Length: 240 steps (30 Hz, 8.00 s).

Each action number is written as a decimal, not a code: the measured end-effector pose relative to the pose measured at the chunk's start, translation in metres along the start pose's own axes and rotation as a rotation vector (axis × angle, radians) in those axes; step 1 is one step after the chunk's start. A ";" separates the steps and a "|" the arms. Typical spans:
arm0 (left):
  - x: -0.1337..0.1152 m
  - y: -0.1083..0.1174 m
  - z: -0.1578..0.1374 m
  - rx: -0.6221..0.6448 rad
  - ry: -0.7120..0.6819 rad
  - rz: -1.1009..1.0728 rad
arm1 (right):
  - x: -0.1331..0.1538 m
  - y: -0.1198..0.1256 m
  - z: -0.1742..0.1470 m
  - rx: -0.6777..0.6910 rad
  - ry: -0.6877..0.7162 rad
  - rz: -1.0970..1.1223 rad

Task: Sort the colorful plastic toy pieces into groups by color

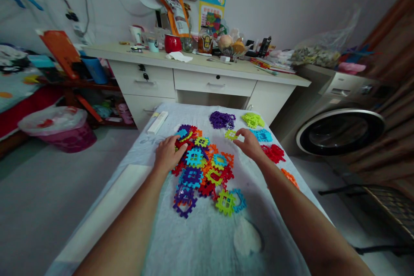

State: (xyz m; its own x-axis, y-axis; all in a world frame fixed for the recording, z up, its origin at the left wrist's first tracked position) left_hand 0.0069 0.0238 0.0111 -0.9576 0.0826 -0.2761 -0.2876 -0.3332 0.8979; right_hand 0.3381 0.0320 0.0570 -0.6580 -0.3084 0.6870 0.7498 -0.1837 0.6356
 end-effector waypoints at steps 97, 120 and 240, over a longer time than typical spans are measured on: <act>-0.032 0.026 -0.020 -0.249 -0.189 -0.056 | 0.051 -0.033 -0.082 0.250 -0.022 0.129; -0.030 0.017 -0.015 -0.148 -0.209 -0.053 | -0.055 0.067 0.005 -0.122 -0.510 -0.536; -0.036 0.028 -0.078 0.026 -0.360 -0.133 | 0.019 0.041 -0.165 0.089 -0.189 -0.524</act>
State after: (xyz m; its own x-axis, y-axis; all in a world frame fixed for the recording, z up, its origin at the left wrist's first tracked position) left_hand 0.0346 -0.0619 0.0196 -0.8558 0.4491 -0.2567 -0.4053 -0.2738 0.8722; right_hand 0.3675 -0.1354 0.0376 -0.9480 -0.0226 0.3174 0.3160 -0.1851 0.9305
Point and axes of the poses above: each hand's wrist, its own z-axis towards the middle knuckle, its own y-axis out of the back of the hand, x = y × z, the point moved 3 cm from there along z, towards the middle knuckle, and after that the axes turned 15 degrees about z, right-handed, at the moved point
